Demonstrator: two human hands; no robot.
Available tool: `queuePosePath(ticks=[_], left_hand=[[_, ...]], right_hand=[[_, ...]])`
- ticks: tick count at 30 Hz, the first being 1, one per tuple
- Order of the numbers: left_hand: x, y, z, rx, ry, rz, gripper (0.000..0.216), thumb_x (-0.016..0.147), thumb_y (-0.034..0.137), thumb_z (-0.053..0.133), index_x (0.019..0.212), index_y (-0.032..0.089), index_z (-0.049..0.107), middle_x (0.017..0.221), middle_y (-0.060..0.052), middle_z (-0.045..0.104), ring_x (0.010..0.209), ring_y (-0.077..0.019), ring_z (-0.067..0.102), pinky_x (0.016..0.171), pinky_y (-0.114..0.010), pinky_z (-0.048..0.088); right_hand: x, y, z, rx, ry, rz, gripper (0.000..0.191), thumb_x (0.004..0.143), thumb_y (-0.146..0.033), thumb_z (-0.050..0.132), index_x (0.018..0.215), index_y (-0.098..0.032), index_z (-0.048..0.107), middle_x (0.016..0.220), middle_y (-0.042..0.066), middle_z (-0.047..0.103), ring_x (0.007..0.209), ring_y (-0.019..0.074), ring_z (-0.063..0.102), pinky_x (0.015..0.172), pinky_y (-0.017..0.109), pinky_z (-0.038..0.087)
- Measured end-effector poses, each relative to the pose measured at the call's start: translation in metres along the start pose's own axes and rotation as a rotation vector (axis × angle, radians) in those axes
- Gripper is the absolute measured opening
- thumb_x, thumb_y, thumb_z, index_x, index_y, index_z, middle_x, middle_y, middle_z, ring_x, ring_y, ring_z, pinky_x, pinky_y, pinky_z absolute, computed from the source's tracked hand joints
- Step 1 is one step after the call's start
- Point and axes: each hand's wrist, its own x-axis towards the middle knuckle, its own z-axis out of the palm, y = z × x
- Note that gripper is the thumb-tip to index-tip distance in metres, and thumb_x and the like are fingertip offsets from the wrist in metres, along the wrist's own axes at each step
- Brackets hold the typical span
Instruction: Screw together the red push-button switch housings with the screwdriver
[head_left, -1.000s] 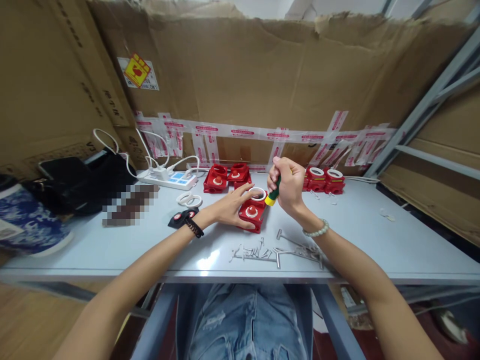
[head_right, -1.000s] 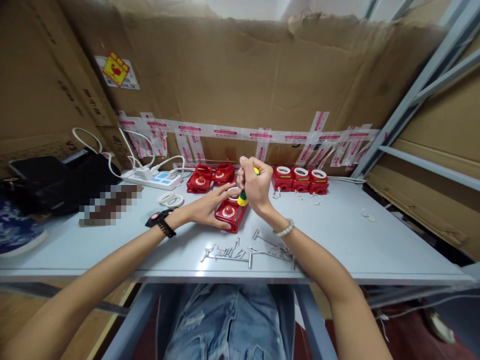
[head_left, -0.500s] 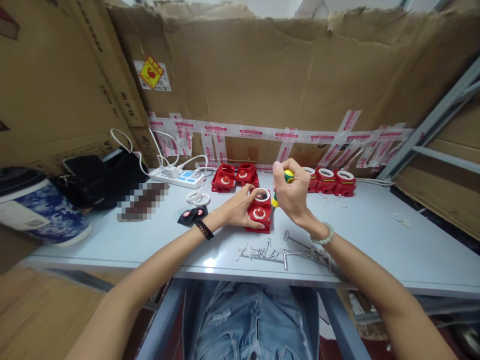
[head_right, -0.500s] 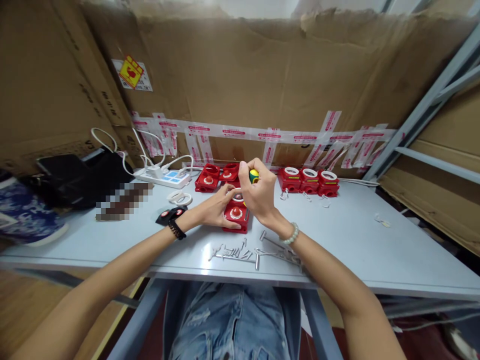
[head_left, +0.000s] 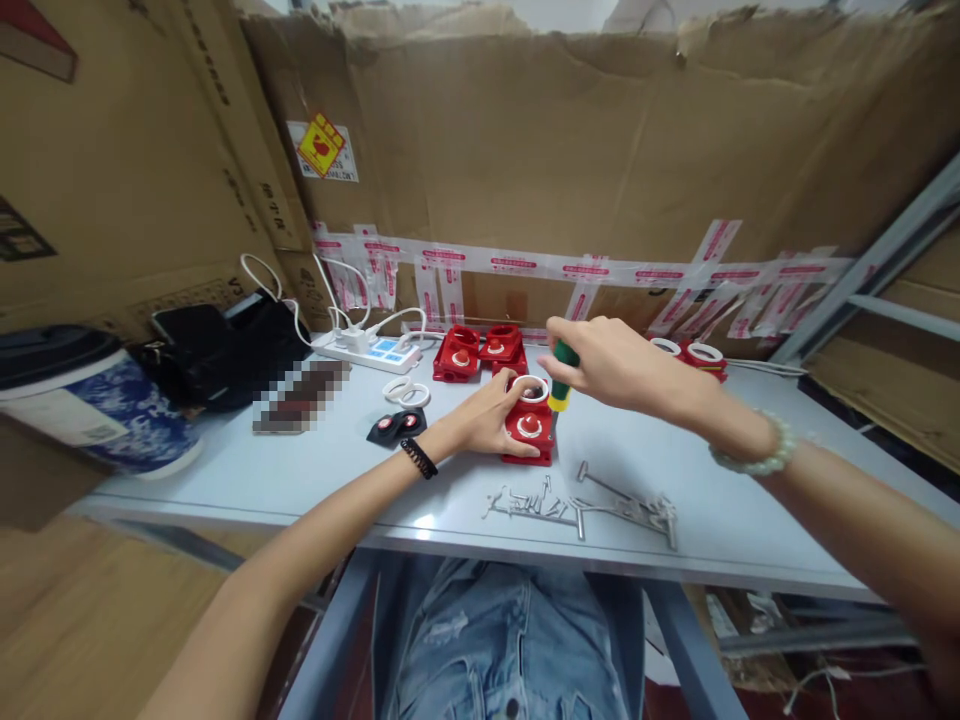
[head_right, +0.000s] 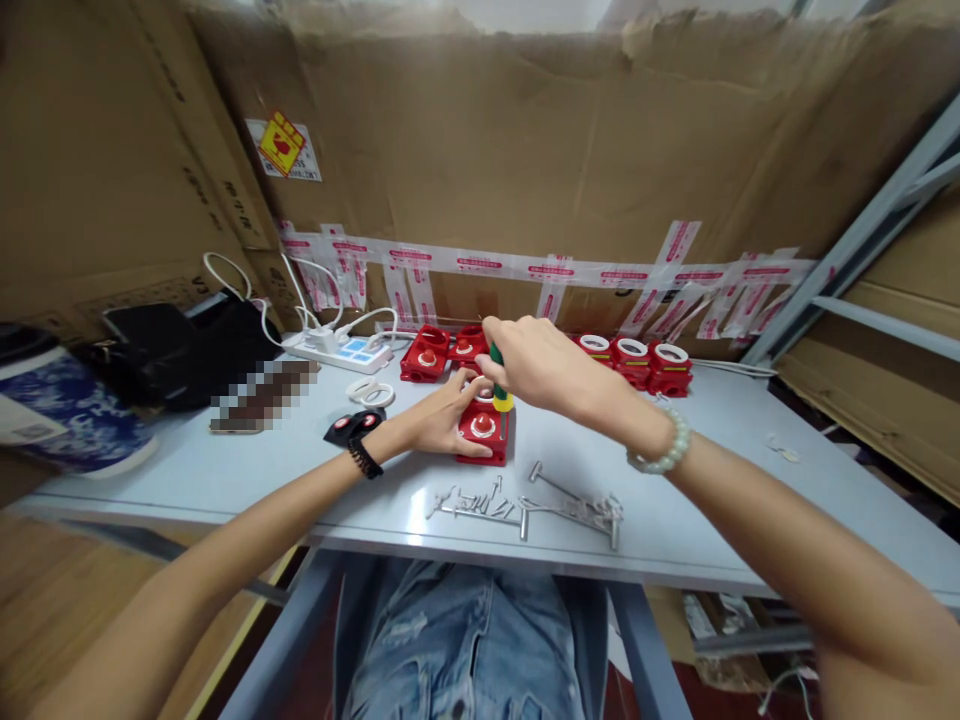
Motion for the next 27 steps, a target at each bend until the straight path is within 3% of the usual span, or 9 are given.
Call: queuePosePath(ticks=[2,4,9,12,15,17,22,27], left_hand=[[0.0,-0.001,0.001,0.003,0.007,0.01,0.094,0.059,0.066,0.067,0.133,0.023,0.029,0.111,-0.01,0.038,0.099,-0.0293,0.047,0.09,-0.047,0.044],[-0.001,0.0,0.0,0.001,0.005,0.006,0.093,0.059,0.066,0.067,0.133,0.023,0.029,0.11,-0.01,0.038,0.099,-0.0293,0.047,0.088,-0.046,0.045],[-0.001,0.005,-0.004,-0.011,-0.013,0.002,0.086,0.061,0.064,0.067,0.13,0.024,0.033,0.111,-0.009,0.038,0.099,-0.0283,0.048,0.088,-0.045,0.044],[0.0,0.005,-0.004,-0.009,-0.003,0.003,0.087,0.061,0.064,0.067,0.13,0.025,0.032,0.111,-0.009,0.038,0.098,-0.0279,0.048,0.087,-0.045,0.045],[0.001,0.003,-0.002,-0.008,0.003,0.014,0.089,0.06,0.065,0.067,0.131,0.024,0.031,0.11,-0.009,0.038,0.099,-0.0285,0.048,0.087,-0.046,0.044],[0.001,0.003,-0.002,-0.012,0.001,0.019,0.089,0.06,0.065,0.067,0.131,0.025,0.031,0.11,-0.009,0.038,0.1,-0.0287,0.048,0.088,-0.046,0.044],[0.001,0.004,-0.003,-0.013,-0.003,0.003,0.087,0.06,0.065,0.067,0.13,0.026,0.033,0.112,-0.009,0.038,0.101,-0.0294,0.048,0.087,-0.047,0.044],[0.0,0.004,-0.003,-0.009,-0.001,0.0,0.088,0.06,0.064,0.067,0.131,0.024,0.032,0.109,-0.009,0.039,0.098,-0.0284,0.049,0.086,-0.046,0.045]], right_hand=[[-0.001,0.002,-0.009,0.076,-0.146,-0.133,0.024,0.089,-0.04,0.04,0.092,-0.019,0.051,0.075,0.005,0.061,0.059,0.0142,0.049,0.054,0.027,0.031],[-0.002,0.003,-0.015,0.042,-0.24,-0.129,0.029,0.089,-0.044,0.04,0.097,-0.019,0.051,0.076,0.006,0.061,0.06,0.0155,0.051,0.053,0.028,0.032],[0.002,0.001,-0.013,-0.29,-0.164,0.133,0.042,0.089,-0.049,0.036,0.081,-0.015,0.058,0.067,0.011,0.059,0.061,0.0219,0.055,0.053,0.032,0.03],[0.004,0.004,-0.016,-0.164,-0.21,0.028,0.034,0.09,-0.043,0.037,0.088,-0.016,0.056,0.07,0.009,0.06,0.062,0.0195,0.054,0.053,0.031,0.033],[0.001,0.006,-0.022,-0.013,-0.301,-0.151,0.023,0.088,-0.036,0.042,0.099,-0.018,0.051,0.087,0.009,0.061,0.072,0.0177,0.055,0.059,0.03,0.037],[-0.001,0.005,-0.022,-0.04,-0.32,-0.148,0.021,0.088,-0.034,0.043,0.099,-0.017,0.051,0.092,0.01,0.061,0.075,0.0181,0.055,0.06,0.03,0.038],[-0.002,0.0,-0.014,-0.277,-0.171,0.073,0.035,0.091,-0.041,0.035,0.092,-0.012,0.055,0.078,0.015,0.061,0.068,0.0233,0.056,0.054,0.034,0.033],[-0.004,0.005,-0.019,0.056,-0.233,-0.177,0.025,0.087,-0.032,0.043,0.108,-0.017,0.045,0.098,0.011,0.06,0.081,0.0198,0.056,0.066,0.032,0.041]])
